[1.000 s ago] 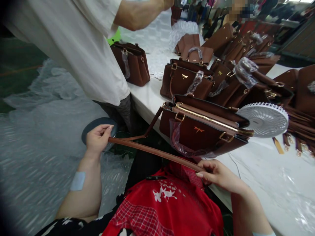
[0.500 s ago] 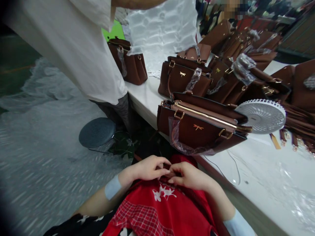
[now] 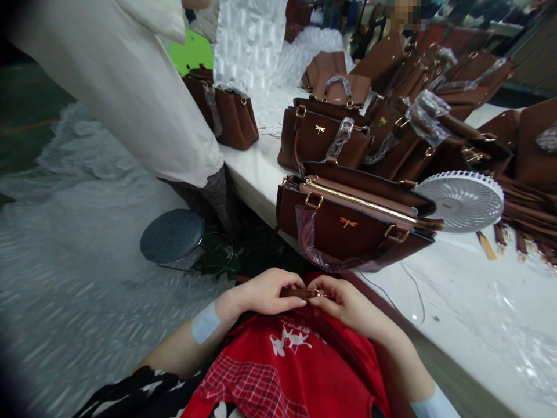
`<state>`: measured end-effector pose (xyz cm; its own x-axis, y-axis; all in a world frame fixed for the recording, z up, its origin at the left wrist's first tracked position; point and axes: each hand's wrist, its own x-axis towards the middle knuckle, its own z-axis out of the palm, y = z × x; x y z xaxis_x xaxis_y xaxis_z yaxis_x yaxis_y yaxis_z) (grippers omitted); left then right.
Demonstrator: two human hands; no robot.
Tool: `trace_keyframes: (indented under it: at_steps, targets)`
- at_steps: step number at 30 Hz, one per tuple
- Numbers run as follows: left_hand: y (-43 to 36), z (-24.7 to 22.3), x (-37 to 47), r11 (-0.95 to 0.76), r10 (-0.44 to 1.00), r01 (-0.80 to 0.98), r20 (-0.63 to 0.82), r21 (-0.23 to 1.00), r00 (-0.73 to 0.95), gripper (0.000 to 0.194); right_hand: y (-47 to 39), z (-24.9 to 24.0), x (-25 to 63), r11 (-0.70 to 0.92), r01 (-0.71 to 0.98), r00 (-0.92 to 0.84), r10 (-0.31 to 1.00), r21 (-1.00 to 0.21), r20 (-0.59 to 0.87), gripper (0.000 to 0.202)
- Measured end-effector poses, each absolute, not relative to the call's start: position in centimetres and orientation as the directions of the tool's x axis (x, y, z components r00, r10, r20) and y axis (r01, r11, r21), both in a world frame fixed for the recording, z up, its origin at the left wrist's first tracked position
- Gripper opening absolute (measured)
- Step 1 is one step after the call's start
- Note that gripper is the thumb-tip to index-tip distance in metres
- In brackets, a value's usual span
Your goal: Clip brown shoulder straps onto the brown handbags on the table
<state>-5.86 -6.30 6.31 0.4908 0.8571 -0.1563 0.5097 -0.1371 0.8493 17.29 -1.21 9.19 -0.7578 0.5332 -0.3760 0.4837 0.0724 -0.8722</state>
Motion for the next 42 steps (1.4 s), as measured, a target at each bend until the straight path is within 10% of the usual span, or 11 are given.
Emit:
trace_keyframes:
  at_steps: [17,30,36,42]
  targets:
    - [-5.7,7.2,-3.9,-0.216,0.862,0.400,-0.019,0.891,0.507,0.015,-1.4,9.0,18.2,0.060,0.433,-0.654,0.708,-0.899,-0.268,0.031]
    - [-1.7,15.5,-0.6,-0.622,0.778,0.750,0.065,0.225,0.625,0.028,-1.2,13.4,19.1,-0.016,0.248,-0.367,0.924,-0.969,-0.109,0.044]
    - [5.0,24.1,3.3,-0.633,0.770,0.764,0.204,0.127,0.604,0.029,1.2,15.4,24.3,0.195,0.204,0.160,0.960,-0.959,0.229,0.034]
    - [10.8,23.6,9.6,-0.616,0.787,0.775,0.150,0.141,0.599,0.035,5.7,13.5,28.0,0.111,0.237,0.281,0.943,-0.965,0.178,0.050]
